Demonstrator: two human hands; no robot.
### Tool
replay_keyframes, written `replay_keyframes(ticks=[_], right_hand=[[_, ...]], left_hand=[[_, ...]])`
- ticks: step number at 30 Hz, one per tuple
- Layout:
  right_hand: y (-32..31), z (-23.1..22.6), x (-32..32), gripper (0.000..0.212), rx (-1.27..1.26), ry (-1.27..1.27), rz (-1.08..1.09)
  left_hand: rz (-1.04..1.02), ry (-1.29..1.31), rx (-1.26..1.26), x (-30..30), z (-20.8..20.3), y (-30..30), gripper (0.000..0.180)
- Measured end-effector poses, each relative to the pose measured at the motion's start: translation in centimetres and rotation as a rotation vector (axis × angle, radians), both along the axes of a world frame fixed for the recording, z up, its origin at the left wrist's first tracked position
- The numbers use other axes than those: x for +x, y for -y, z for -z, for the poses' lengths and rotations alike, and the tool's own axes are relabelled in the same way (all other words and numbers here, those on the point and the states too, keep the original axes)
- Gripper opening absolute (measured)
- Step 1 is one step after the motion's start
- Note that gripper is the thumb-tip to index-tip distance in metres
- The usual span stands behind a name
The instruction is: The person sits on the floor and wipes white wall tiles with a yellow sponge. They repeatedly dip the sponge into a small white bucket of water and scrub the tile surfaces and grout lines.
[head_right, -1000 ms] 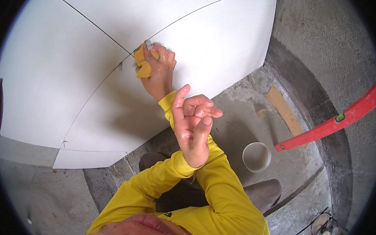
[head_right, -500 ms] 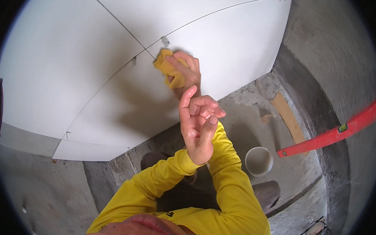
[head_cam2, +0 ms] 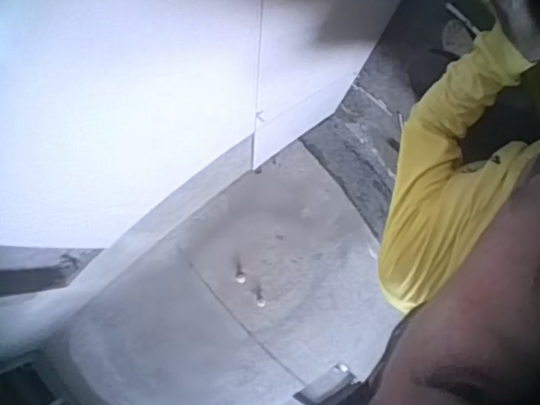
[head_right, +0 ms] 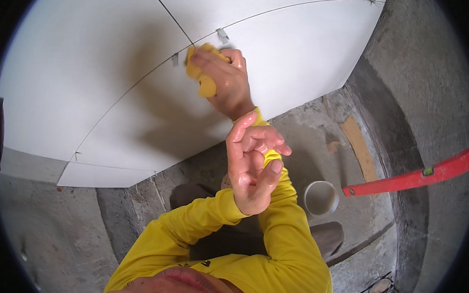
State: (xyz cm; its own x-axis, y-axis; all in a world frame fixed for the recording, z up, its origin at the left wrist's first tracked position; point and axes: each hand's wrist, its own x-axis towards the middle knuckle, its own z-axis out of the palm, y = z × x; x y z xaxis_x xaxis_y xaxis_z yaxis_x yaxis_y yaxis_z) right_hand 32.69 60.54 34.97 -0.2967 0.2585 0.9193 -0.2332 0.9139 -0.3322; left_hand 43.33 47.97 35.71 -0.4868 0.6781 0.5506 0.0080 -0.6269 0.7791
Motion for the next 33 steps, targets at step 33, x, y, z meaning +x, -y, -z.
replay_keyframes(ticks=[33], right_hand=[[1.4, -0.5, 0.0, 0.061, -0.067, 0.063, -0.022]], left_hand=[[-0.229, -0.299, 0.125, -1.4, -0.3, 0.9, 0.065]])
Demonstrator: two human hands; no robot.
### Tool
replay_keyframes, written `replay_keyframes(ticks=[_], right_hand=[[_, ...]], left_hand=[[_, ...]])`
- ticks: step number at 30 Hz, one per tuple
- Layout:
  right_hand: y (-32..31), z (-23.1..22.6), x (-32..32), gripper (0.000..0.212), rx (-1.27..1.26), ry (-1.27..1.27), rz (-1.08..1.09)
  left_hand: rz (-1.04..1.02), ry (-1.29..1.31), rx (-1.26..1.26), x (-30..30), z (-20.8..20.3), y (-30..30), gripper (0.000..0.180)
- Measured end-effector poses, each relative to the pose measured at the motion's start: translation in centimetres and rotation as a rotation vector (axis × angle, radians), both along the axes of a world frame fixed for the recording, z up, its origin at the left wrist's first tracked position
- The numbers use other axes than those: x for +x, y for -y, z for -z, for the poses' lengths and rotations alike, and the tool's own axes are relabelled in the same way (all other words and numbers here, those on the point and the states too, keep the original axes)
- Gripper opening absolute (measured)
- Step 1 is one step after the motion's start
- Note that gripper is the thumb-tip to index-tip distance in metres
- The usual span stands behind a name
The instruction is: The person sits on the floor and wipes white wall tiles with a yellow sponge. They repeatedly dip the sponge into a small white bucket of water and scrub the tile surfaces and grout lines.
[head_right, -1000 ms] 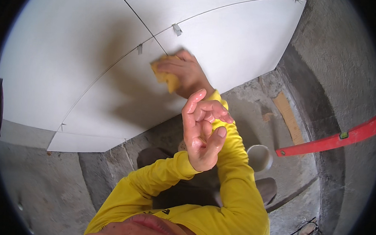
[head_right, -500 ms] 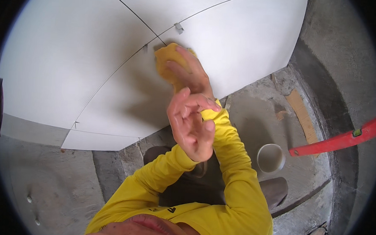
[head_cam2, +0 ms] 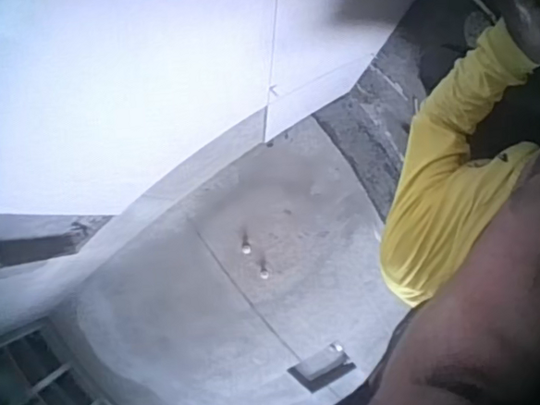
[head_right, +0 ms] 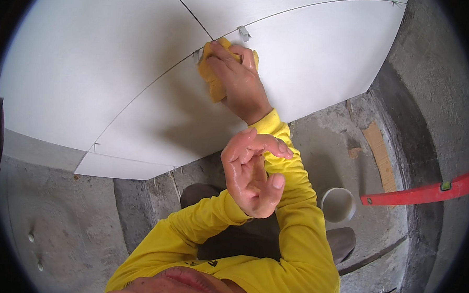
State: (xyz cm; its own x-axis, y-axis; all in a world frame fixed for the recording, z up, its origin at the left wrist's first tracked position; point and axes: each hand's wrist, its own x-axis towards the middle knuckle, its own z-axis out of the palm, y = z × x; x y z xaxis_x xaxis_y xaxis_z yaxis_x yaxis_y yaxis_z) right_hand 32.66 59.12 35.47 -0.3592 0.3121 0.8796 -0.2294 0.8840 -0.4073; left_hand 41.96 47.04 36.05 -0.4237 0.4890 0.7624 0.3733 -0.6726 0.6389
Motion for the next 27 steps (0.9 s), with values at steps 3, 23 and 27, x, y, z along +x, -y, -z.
replay_keyframes(ticks=[3, 23, 27], right_hand=[[-0.4, 0.2, 0.3, 0.062, 0.054, 0.079, -0.085], [6.0, 8.1, 12.6, 0.062, -1.047, -0.567, -0.327], [2.3, 8.8, 17.0, 0.082, -0.910, -0.303, -0.485]], left_hand=[[0.007, -0.023, -0.004, -0.2, 0.1, -0.1, 0.066], [0.204, 0.338, -0.671, -4.2, 1.6, -1.8, 0.069], [0.060, 0.426, -0.707, -5.3, -0.6, -1.3, 0.066]])
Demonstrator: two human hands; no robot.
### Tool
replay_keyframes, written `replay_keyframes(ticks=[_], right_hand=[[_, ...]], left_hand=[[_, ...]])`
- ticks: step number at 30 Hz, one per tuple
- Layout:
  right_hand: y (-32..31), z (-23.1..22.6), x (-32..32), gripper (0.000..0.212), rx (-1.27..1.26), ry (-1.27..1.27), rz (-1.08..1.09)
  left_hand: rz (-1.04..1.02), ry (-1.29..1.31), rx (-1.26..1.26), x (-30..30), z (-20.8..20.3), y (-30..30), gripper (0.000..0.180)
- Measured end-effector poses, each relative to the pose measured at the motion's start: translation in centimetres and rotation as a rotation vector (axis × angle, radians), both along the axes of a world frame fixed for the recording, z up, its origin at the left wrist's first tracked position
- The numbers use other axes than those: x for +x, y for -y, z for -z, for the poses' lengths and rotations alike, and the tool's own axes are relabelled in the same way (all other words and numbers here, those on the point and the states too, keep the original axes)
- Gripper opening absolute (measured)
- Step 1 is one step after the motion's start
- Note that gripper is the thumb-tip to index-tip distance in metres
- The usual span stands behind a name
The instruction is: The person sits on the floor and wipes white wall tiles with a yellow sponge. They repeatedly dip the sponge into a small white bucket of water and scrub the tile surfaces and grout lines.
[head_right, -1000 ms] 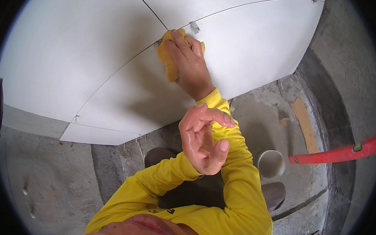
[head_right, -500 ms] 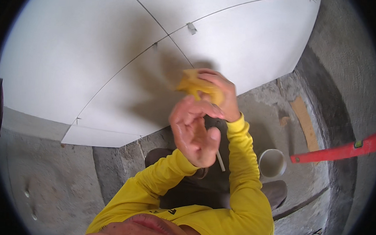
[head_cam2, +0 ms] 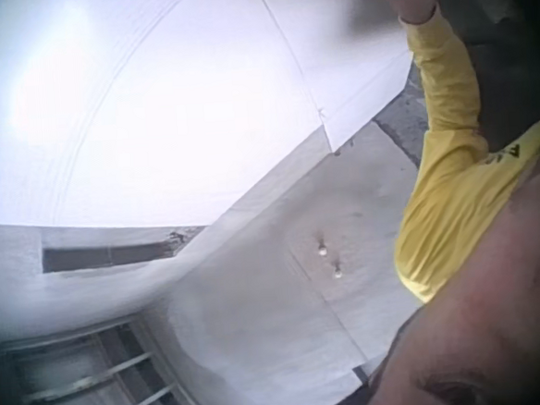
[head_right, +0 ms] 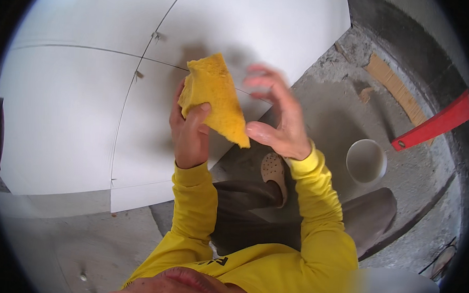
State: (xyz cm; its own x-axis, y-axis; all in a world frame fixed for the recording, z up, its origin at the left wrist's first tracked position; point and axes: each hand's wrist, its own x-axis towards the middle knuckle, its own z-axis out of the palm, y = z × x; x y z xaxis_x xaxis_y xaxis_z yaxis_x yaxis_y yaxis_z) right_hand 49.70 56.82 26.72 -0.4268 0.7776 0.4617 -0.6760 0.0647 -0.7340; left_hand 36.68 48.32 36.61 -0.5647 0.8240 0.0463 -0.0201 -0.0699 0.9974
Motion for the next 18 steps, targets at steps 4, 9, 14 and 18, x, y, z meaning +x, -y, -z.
replay_keyframes(ticks=[4, 9, 14, 18], right_hand=[[-1.4, -2.9, 0.1, 0.096, 0.725, 0.462, 0.438], [-3.3, -1.9, -3.4, 0.058, 0.870, 0.529, 0.605], [-8.3, -6.0, -2.8, 0.047, 0.678, 0.577, 0.625], [-12.3, -14.9, -5.7, 0.037, 1.267, 0.432, 0.647]], left_hand=[[0.065, -0.537, -0.149, -0.8, 1.9, 0.2, 0.074], [0.092, -0.553, -0.097, -0.7, 2.0, -1.4, 0.093], [0.042, -0.036, 0.155, -2.4, 0.3, -4.4, 0.068], [-0.260, 0.023, 0.190, -4.9, -0.9, -7.0, 0.052]])
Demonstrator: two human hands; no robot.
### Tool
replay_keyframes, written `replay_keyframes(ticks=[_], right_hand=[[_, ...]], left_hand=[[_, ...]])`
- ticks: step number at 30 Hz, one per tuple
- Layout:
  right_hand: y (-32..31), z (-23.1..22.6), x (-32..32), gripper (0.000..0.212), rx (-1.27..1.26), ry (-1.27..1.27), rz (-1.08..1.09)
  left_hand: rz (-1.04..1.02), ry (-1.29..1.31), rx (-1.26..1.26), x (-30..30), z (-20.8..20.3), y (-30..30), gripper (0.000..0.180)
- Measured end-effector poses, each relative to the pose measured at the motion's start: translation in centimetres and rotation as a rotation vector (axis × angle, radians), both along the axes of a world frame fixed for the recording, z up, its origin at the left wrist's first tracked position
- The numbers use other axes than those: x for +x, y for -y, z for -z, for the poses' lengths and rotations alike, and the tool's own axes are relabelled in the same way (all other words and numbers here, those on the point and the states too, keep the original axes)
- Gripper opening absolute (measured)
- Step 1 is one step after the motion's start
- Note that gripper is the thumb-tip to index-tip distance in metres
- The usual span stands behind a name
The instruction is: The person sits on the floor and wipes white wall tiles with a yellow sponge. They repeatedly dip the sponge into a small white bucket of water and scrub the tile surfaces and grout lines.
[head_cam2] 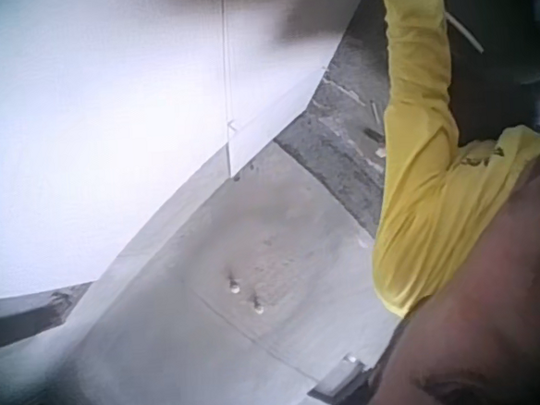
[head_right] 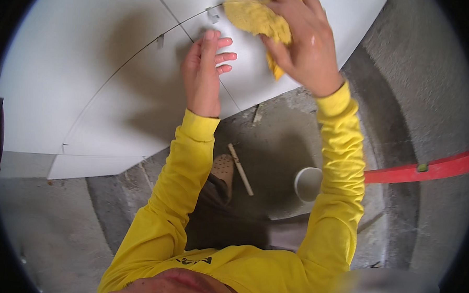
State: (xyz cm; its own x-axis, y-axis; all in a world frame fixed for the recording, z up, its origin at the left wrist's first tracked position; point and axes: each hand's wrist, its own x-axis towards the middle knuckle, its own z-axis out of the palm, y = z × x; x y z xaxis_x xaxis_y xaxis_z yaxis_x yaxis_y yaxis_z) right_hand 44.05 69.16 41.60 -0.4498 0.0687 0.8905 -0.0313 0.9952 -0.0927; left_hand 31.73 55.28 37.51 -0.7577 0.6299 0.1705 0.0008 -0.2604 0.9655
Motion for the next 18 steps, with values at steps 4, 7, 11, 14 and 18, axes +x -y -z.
replay_keyframes(ticks=[4, 7, 11, 14, 18], right_hand=[[-0.1, -8.1, -2.5, 0.056, 0.089, 0.514, -0.022], [0.8, -9.7, -3.5, 0.040, 0.178, 0.575, -0.009], [0.6, -11.5, -4.0, 0.032, 0.198, 0.618, -0.124], [-0.3, -11.7, -4.5, 0.039, 0.371, 0.747, -0.095], [1.2, -9.8, -6.3, 0.040, 0.523, 0.704, 0.054]], left_hand=[[-0.101, 0.048, 0.078, -1.1, -0.5, -1.3, 0.051], [-0.126, 0.043, 0.110, -2.0, 0.1, -2.9, 0.050], [-0.133, 0.141, 0.185, -1.7, 0.3, -4.5, 0.040], [-0.151, 0.133, 0.273, -1.4, 0.0, -4.6, 0.037], [-0.194, 0.101, 0.246, -1.3, -0.3, -4.0, 0.032]])
